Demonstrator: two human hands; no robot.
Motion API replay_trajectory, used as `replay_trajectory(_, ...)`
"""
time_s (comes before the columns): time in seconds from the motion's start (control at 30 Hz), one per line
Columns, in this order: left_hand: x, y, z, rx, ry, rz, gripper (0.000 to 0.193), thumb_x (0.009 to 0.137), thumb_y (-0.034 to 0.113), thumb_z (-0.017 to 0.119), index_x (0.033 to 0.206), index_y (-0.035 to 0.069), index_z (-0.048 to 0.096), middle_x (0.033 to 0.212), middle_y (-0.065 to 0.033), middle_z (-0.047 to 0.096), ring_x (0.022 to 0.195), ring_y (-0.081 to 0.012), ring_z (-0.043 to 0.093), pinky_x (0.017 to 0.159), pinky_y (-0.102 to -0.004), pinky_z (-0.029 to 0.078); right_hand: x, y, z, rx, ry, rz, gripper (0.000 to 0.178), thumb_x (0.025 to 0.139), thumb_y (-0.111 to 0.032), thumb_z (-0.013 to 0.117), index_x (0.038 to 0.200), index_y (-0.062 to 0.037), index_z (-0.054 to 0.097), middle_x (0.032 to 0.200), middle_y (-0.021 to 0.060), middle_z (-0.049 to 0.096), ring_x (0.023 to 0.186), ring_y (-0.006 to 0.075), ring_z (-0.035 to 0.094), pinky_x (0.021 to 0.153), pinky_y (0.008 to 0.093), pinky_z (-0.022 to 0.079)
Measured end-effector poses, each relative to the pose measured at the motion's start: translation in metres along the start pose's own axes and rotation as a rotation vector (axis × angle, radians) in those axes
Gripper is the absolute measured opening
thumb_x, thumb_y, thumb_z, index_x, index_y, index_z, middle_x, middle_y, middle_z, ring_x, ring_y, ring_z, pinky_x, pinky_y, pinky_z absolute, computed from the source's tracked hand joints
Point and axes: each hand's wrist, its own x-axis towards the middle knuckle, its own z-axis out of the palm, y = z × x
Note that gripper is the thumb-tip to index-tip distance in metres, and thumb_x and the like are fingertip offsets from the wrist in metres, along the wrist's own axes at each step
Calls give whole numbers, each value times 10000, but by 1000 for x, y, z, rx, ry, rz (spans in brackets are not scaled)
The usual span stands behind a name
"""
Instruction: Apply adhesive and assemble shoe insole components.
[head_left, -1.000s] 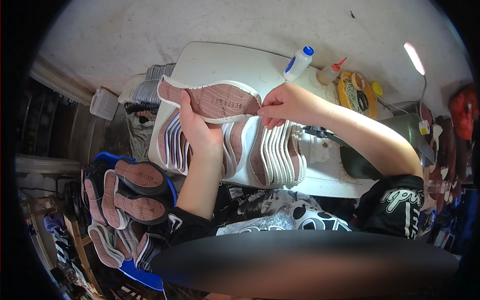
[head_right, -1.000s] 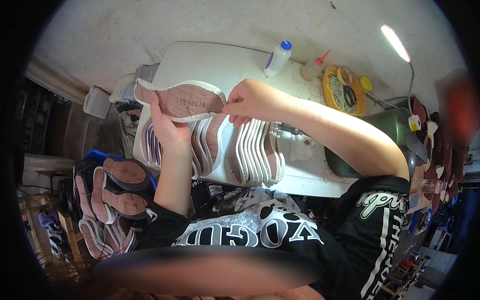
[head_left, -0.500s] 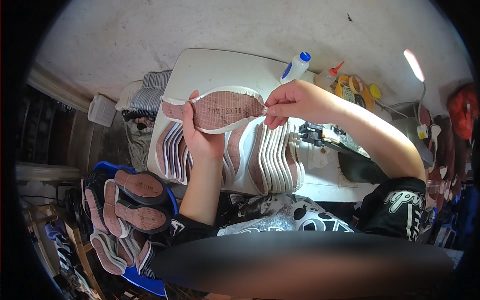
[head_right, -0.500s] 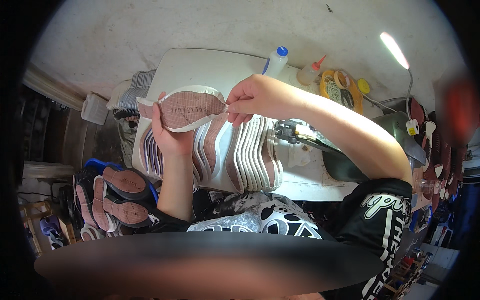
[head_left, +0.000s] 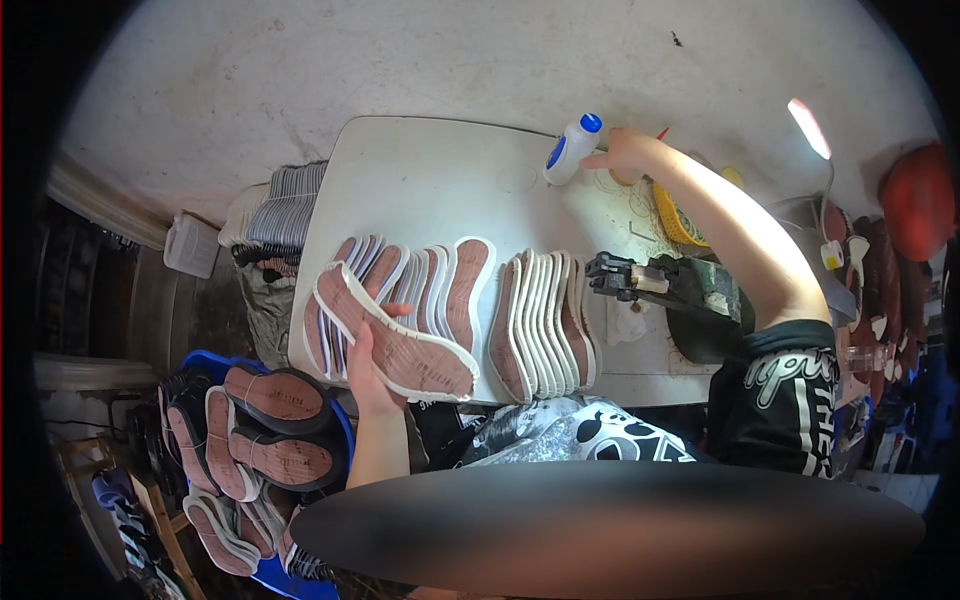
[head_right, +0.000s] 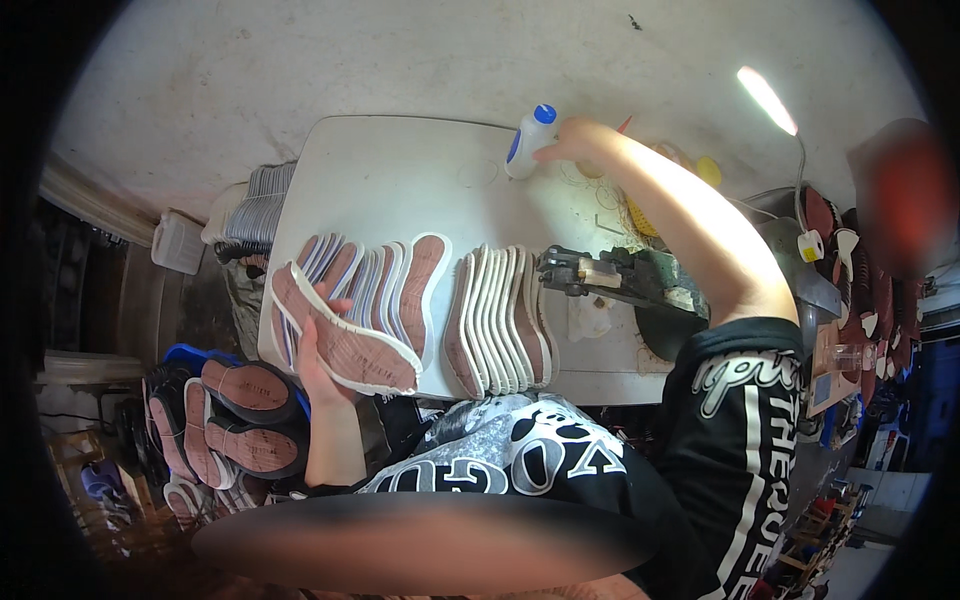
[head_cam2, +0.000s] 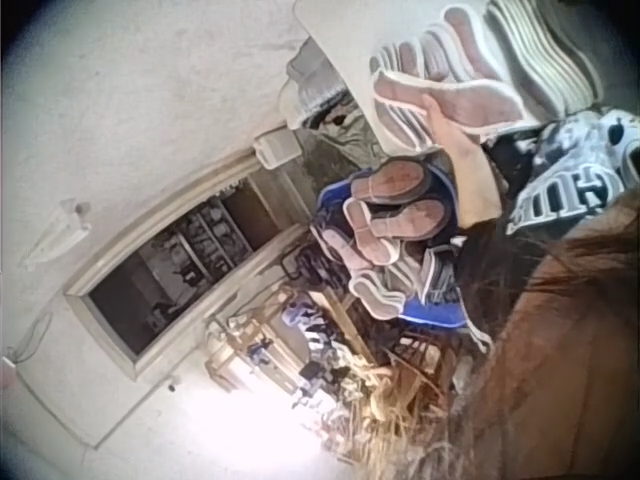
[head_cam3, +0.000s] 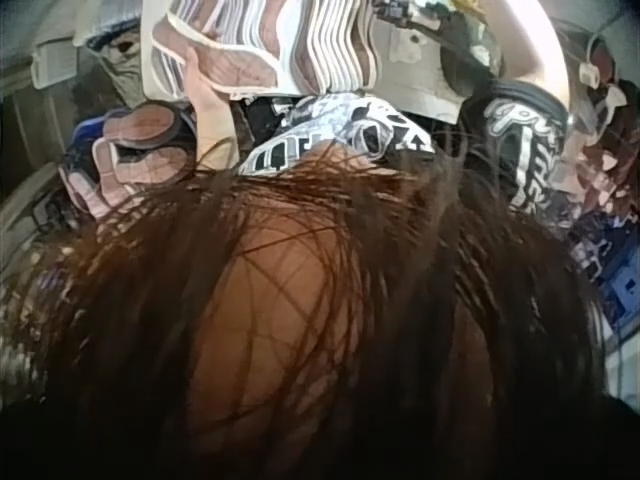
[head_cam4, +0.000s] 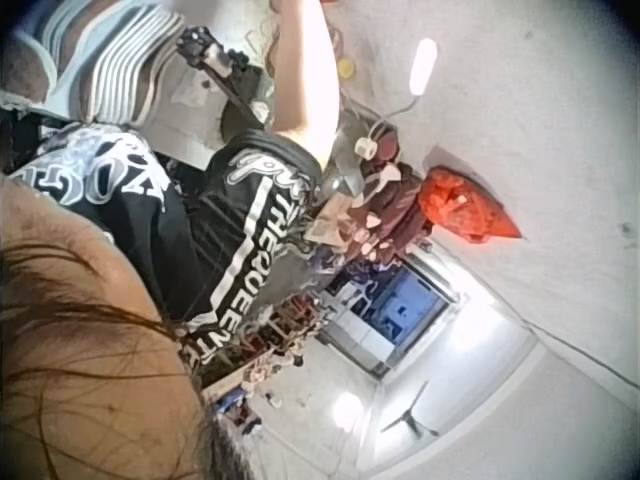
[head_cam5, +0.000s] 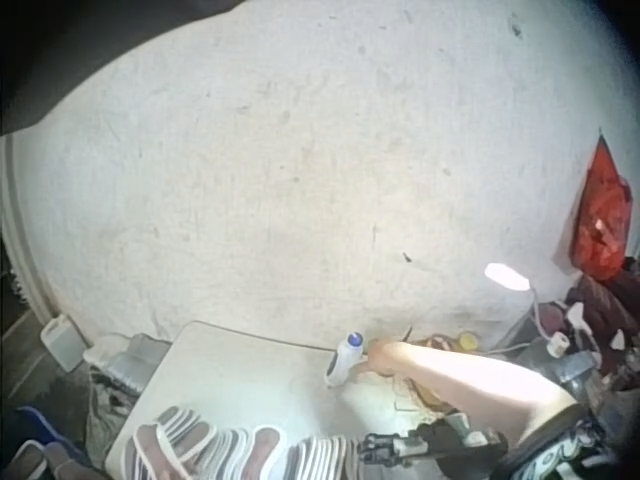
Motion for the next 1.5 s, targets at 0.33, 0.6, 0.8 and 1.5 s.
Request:
replay_trajectory(0.33,-22,0,-2,-123,-96,-8,586,955,405,353,1372,-7,336,909,-164,580,813,-226,574,750,-323,466,51,-11,57,672,302,70,850,657,-437,789,1269,36,436,1187,210,577,1081,325,587,915,364,467)
replay_trajectory(0.6,-6,-14,34,-22,-236,-228,575,985,377,270,1422,2,253,942,-180,602,871,-224,605,808,-349,480,-35,-44,3,1078,347,-458,730,706,-311,779,1254,18,426,1180,202,585,1126,304,566,972,415,428)
replay_trajectory(0.8,-4,-40,60,-9,-231,-204,507,987,368,301,1354,20,334,924,-158,599,849,-206,592,782,-326,470,-121,-98,-38,304,316,-669,672,715,-270,754,1309,-109,483,1233,111,592,1048,341,572,985,432,422)
replay_trajectory(1.5,-13,-52,80,121,-245,-154,515,983,493,333,1111,31,521,887,-80,611,770,-131,578,704,-277,460,-150,-118,-47,-376,511,-773,584,672,-229,729,1220,-130,555,1073,17,625,973,141,594,964,365,336)
